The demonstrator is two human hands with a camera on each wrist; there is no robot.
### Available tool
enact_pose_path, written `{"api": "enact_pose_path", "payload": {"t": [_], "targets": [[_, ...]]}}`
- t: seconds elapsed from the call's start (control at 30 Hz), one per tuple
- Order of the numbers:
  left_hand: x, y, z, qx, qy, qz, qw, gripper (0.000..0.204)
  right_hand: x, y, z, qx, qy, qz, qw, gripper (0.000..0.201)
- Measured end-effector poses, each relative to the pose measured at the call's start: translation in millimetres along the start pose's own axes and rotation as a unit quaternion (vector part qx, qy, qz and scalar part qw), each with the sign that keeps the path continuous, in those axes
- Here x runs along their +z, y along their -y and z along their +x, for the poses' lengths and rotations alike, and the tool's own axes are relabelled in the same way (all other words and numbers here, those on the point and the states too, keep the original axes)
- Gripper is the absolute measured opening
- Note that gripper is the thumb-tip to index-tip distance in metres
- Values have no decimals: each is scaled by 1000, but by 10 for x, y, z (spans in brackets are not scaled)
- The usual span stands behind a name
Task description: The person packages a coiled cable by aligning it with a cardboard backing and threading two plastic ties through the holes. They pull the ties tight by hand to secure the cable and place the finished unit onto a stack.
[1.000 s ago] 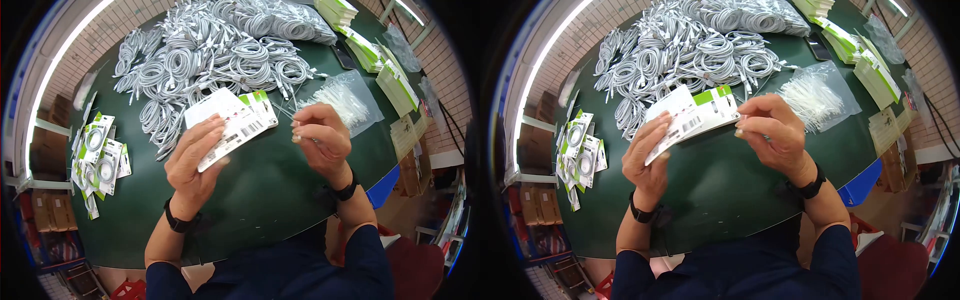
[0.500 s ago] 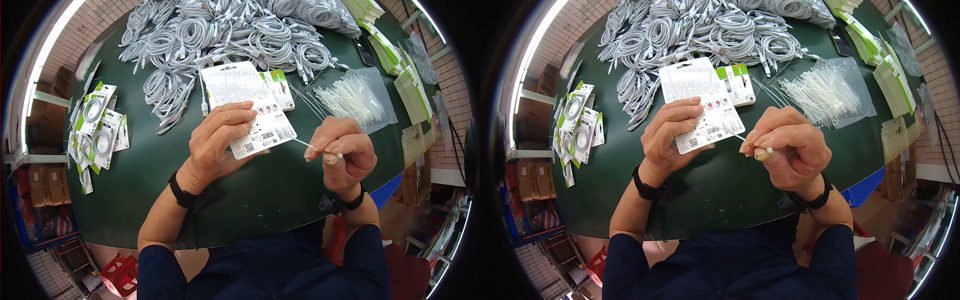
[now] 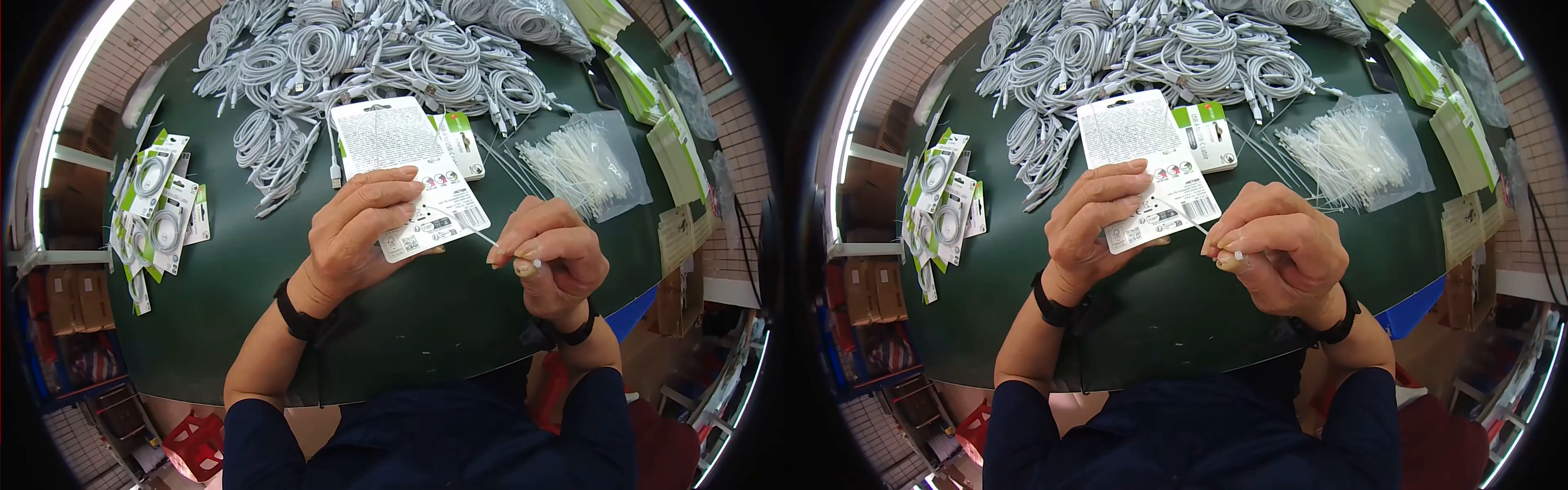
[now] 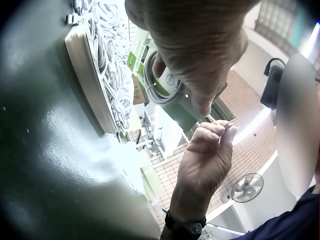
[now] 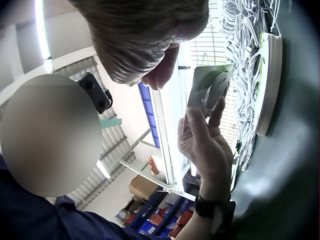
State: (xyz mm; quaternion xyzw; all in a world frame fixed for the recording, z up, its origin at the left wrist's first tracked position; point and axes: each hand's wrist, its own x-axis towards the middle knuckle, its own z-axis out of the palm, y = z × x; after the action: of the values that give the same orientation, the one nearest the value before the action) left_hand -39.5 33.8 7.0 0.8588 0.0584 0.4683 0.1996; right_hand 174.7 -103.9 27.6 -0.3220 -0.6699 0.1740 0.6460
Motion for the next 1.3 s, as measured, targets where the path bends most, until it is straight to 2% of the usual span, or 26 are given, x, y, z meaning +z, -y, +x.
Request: {"api": "enact_pose_path", "payload": {"t": [0.27,0.4,0.57,0.77,0.83,0.93,1.03,1.13,1.23,1.3], "targets": [[-6,-4,4,4,-5,3,1000,45,38,1,1,11,-4,20,1000,16],[1,-18,6,11,-6,5,1000,45,27,-15,12,35,23,-7,999,20],[20,-73,19,16,-6,15,1000,36,25,-13,74,36,46,-60,996,24],[16,-257,112,12,22,4,1000,32,-88,33,154,4,39,-105,994,26],[3,-376,132,1,33,-6,999,33,-105,49,182,20,20,-89,996,24],[-14,-503,168,24,7,50,998,25,-112,82,188,72,14,-50,996,20],[-75,-613,198,51,33,121,991,23,-130,127,212,121,24,-17,992,17],[-151,-750,252,36,64,146,987,21,-149,180,236,159,33,36,986,12],[-151,-785,321,12,84,31,996,17,-151,137,214,164,48,115,979,13],[51,-746,222,-56,17,-103,993,15,-128,122,167,174,35,174,969,18]]}}
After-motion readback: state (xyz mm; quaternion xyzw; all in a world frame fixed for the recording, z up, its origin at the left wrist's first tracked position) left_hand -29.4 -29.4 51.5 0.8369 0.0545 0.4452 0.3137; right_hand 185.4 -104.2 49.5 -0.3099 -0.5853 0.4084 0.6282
